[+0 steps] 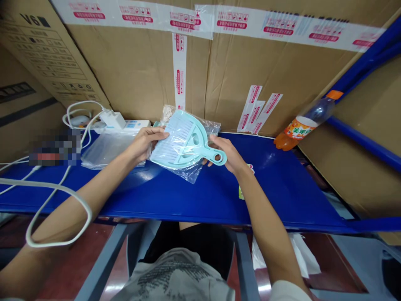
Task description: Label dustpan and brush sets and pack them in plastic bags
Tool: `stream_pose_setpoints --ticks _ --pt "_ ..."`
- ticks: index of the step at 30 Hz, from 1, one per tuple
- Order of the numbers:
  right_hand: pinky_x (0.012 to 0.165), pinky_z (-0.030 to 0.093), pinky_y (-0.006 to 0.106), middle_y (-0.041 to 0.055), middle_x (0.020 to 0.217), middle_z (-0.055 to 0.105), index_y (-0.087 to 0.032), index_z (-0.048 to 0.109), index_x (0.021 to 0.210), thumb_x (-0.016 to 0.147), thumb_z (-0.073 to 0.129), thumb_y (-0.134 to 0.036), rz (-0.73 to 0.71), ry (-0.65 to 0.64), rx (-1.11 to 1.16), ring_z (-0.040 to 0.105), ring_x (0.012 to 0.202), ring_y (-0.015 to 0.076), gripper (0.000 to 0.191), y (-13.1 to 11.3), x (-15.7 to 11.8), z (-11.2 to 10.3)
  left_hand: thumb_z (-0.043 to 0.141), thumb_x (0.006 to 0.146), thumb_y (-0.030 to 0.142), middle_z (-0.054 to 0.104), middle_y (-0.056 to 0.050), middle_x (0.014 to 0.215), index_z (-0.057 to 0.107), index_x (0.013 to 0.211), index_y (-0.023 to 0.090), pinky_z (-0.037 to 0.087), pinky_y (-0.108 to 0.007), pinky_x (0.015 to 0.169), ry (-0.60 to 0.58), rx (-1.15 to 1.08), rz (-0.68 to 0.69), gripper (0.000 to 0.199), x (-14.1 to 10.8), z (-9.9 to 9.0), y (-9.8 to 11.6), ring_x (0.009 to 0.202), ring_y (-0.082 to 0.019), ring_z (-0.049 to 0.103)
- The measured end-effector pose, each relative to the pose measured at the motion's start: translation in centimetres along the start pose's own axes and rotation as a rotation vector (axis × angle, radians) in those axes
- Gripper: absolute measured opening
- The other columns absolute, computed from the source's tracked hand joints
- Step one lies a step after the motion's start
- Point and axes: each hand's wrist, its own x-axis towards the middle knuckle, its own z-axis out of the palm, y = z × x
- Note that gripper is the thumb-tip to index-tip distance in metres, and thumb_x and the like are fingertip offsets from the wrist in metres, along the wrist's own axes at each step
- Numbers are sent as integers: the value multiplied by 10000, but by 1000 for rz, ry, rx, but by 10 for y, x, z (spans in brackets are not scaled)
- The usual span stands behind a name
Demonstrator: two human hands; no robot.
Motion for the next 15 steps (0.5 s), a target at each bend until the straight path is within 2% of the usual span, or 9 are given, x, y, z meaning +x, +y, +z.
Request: stream_pose_setpoints --ticks 5,9,12,15 --pt "520 536 261 47 703 765 -188 809 713 729 951 -601 -114 111 -75 700 607 174 437 4 2 0 917 665 282 709 -39 760 776 708 140 516 -300 632 31 -9 -18 204 -1 2 8 693 -166 665" --pt "567 587 282 53 723 762 -183 831 750 771 925 -560 -231 152 -82 694 635 168 389 2 4 -3 915 625 258 757 -56 835 806 733 155 539 -296 692 141 3 87 185 -3 -15 34 794 -195 700" --pt "576 608 297 54 721 743 -187 810 784 854 864 -543 -317 145 -70 713 660 183 366 0 3 -2 894 614 273 761 -77 784 804 722 147 511 -294 610 256 32 68 190 -9 -33 53 721 -205 674" --pt "570 627 312 81 825 777 -187 791 925 918 771 -642 -261 96 -11 760 703 211 455 1 1 6 883 643 305 764 -83 763 800 734 141 512 -301 584 320 28 54 205 -20 -41 58 691 -218 672"
